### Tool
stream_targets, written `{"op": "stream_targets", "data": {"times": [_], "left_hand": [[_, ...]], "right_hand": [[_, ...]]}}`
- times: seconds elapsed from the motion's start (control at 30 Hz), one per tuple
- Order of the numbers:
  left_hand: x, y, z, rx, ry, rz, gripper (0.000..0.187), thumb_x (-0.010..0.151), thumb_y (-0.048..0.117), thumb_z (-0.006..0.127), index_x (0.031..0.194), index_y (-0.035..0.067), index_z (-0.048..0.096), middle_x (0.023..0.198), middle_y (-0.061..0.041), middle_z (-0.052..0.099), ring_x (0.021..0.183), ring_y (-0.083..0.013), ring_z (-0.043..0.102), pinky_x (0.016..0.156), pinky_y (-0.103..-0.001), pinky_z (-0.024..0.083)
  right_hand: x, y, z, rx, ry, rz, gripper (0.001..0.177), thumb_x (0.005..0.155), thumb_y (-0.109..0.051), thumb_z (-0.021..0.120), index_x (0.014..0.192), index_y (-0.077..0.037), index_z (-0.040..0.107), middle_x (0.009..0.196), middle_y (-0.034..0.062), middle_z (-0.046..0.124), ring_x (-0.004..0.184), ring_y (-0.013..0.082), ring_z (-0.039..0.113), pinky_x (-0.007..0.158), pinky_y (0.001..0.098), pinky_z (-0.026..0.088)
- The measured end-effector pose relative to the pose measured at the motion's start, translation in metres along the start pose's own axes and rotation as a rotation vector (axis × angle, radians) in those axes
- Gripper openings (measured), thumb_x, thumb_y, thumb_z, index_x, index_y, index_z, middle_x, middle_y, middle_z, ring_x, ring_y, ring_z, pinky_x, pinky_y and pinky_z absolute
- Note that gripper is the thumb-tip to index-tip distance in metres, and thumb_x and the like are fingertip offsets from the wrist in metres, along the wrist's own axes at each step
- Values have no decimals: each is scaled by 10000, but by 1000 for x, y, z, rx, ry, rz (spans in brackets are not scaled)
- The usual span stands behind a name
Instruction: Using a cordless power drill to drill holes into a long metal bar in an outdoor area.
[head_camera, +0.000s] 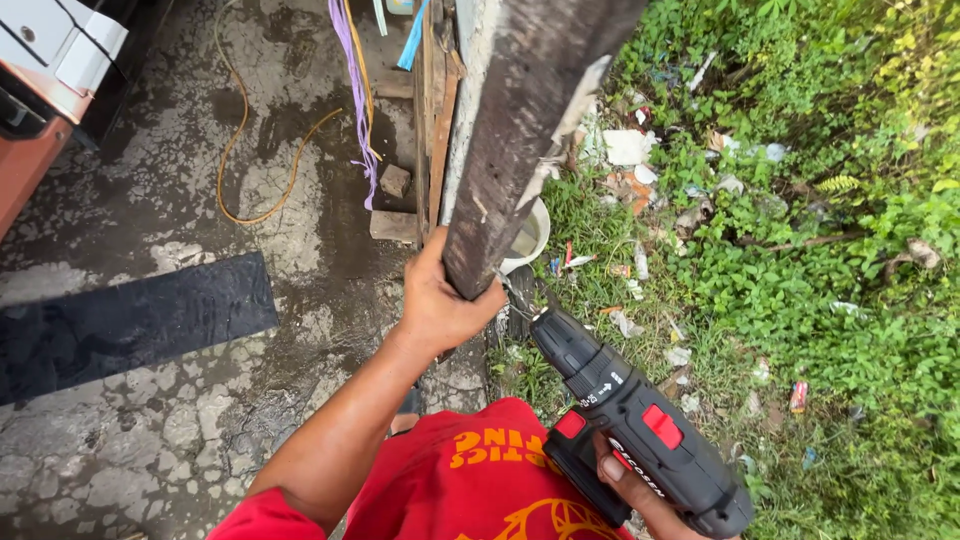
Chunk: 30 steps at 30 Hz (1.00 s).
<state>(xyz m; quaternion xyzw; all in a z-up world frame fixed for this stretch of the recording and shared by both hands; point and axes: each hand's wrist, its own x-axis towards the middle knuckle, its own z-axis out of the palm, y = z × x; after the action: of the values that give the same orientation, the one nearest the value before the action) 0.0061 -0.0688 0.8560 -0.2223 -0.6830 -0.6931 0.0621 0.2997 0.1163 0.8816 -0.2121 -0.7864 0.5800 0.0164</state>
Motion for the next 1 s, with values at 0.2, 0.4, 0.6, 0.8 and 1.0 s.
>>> {"op": "stream_targets", "data": {"times": [0.2,0.4,0.6,0.8,1.0], "left_hand": [[-1,0,-3,-24,0,-32,385,783,49,768,1138,14,622,946,16,684,872,-48,616,793,-237,534],[6,-2,-12,-32,31,-16,466,777,21,746,1213,8,582,1059,-10,671,974,-73,625,879,-257,536],[18,-10,-50,69,182,-32,446,858,22,774,1243,14,550,1055,-15,645,932,-101,629,850,-269,544],[1,-15,-47,90,169,-6,486,851,-2,772,1275,13,536,1056,-10,612,922,-99,600,844,-268,534],[-3,-14,-28,-101,125,-54,472,843,-37,735,1268,18,538,1083,-17,658,975,-95,650,877,-269,557]], "right_hand": [[49,-34,-9,-49,-18,-16,425,740,-89,841,1145,-68,713,933,47,783,935,163,733,866,340,553],[64,-40,-20,-176,-191,-245,190,811,-121,780,990,-105,719,851,4,738,832,182,697,728,342,596],[62,-30,-26,-98,-216,-332,157,792,-144,769,932,-105,710,796,6,699,729,143,696,655,320,566],[69,-24,-23,175,-285,-278,196,827,-142,754,978,-75,649,818,5,674,725,135,657,635,320,562],[73,-40,-23,-68,-215,-384,209,841,-139,721,1036,-84,673,834,-7,676,765,134,653,681,310,544]]}}
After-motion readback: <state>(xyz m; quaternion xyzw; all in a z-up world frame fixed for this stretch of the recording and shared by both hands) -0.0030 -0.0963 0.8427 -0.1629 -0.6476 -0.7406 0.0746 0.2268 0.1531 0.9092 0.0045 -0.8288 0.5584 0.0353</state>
